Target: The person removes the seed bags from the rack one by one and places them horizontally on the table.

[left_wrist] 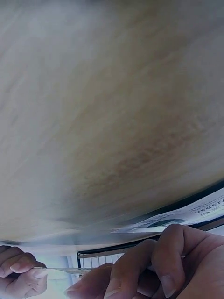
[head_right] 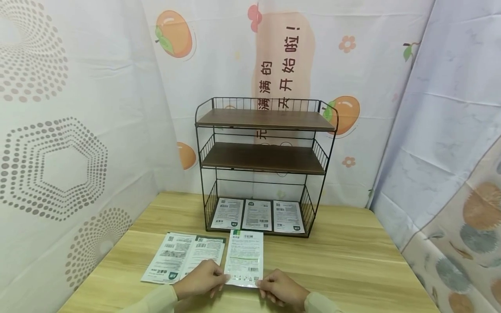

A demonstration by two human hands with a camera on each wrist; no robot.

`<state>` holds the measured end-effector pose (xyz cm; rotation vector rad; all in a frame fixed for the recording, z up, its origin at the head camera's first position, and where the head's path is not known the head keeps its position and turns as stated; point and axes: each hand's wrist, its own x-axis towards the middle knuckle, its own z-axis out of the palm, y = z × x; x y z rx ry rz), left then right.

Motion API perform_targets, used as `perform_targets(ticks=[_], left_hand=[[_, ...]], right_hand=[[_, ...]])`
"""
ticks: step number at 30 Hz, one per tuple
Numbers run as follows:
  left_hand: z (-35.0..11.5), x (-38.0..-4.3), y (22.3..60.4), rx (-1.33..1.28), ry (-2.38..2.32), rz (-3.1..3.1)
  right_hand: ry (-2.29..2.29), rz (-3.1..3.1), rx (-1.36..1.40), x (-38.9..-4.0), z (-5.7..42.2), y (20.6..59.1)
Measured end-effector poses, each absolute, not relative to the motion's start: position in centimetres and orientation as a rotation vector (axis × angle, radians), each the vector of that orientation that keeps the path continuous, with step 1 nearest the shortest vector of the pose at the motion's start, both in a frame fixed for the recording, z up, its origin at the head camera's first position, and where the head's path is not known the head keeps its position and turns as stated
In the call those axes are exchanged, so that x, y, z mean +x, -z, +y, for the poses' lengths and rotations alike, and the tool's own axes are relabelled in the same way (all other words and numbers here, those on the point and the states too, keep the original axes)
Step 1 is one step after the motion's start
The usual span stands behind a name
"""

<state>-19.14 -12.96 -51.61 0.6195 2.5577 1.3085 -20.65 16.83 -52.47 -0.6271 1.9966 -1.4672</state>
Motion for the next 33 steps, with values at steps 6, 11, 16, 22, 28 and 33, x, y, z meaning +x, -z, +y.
perform_targets(ticks=[6,11,16,22,28,33], left_hand=[[-13.2,-19.0,52.0,0.584,-1.244,2.609],[-13.3,-18.9,52.2,0.556,-1.233,2.609],[-13.5,-19.1,52.3,0.566,-1.172,2.679],[-13.6,-19.0,52.1,0.531,-1.141,2.715],[-13.7,-18.8,52.1,0.456,-1.153,2.712],[-13.7,-18.7,52.0,0.441,-1.13,2.731]], right_hand=[[1.468,2.013,-0.592,-20.4,16.2,52.7],[1.449,2.02,-0.585,-20.3,16.0,52.7],[1.416,2.027,-0.571,-20.5,15.5,52.5],[1.377,2.048,-0.585,-20.8,15.1,52.4],[1.36,2.047,-0.593,-20.8,14.7,52.4],[1.351,2.052,-0.567,-20.7,14.5,52.4]])
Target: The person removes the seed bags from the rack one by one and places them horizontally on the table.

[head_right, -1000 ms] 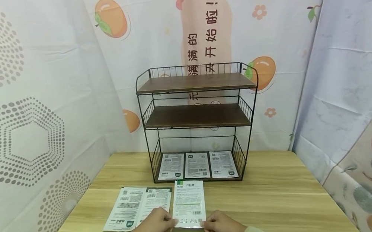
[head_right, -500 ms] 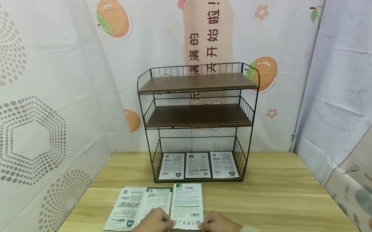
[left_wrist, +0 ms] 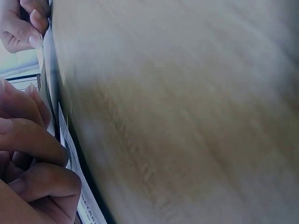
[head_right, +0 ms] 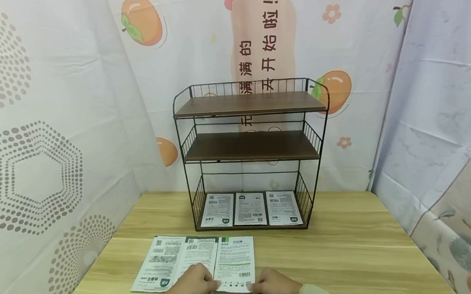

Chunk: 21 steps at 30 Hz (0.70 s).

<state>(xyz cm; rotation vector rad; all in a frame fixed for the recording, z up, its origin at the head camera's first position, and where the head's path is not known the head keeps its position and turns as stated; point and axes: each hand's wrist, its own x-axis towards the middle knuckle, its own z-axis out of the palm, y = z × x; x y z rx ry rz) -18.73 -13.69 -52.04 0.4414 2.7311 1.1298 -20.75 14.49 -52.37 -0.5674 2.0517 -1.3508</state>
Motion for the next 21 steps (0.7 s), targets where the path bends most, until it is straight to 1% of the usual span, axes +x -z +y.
perform_targets(ticks=[21], left_hand=[[-13.35,-18.48,52.15,0.331,-1.087,2.727]], right_hand=[[1.335,2.033,-0.537,-20.62,14.19,52.08]])
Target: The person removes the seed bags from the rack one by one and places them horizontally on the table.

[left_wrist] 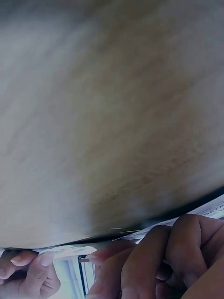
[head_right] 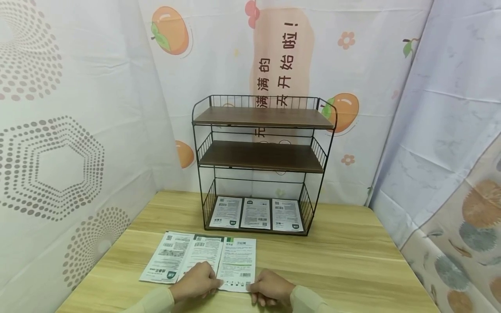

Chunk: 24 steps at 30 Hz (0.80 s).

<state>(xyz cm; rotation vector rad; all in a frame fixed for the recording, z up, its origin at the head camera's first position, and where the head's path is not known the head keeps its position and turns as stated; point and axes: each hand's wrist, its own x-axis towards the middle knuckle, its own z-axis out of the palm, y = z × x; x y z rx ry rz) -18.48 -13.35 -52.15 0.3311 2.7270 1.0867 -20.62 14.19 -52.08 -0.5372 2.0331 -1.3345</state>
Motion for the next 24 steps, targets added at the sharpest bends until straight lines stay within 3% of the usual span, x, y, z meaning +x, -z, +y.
perform_targets(ticks=[24], left_hand=[[-14.2,-19.5,51.6,0.398,-1.193,2.675]], right_hand=[[1.314,2.099,-0.418,-20.6,13.9,51.6]])
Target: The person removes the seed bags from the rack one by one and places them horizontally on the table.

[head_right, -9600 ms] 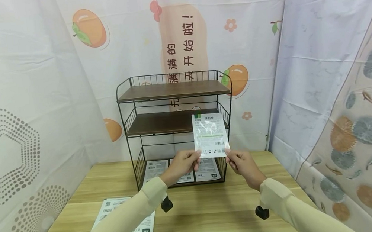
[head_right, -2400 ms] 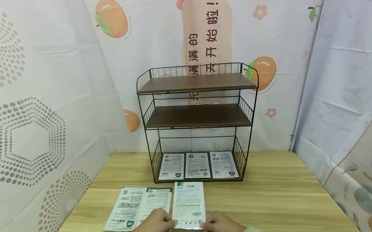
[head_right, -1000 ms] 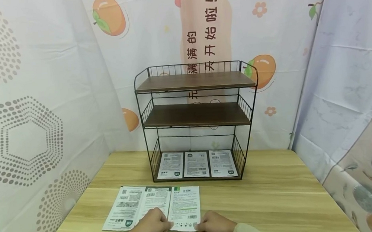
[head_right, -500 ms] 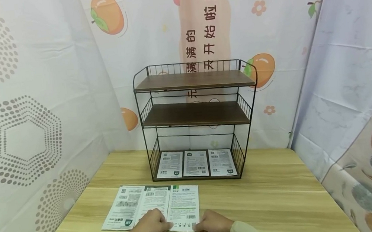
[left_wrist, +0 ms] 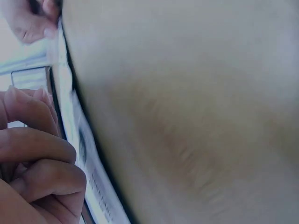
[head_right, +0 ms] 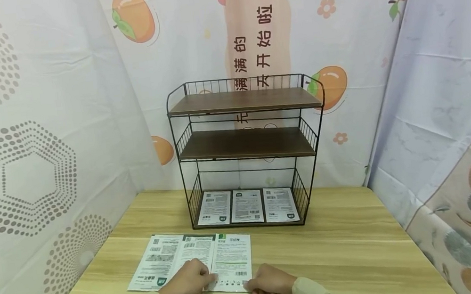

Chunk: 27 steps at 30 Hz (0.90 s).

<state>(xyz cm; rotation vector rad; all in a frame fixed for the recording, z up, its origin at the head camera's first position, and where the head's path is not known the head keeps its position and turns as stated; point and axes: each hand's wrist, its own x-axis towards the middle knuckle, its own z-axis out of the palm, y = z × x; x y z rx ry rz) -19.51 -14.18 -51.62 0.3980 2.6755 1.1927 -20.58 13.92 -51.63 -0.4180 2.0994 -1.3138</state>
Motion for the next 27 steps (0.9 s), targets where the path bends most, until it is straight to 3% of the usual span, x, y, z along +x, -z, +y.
perform_targets(ticks=[13,27], left_hand=[[-15.3,-24.7,50.4,0.091,-1.588,2.532],[-14.6,-29.4,50.6,0.007,-1.808,2.437]], right_hand=[[1.458,1.836,-0.43,-22.7,14.6,51.6],[1.626,1.881,-0.243,-27.7,12.1,50.1]])
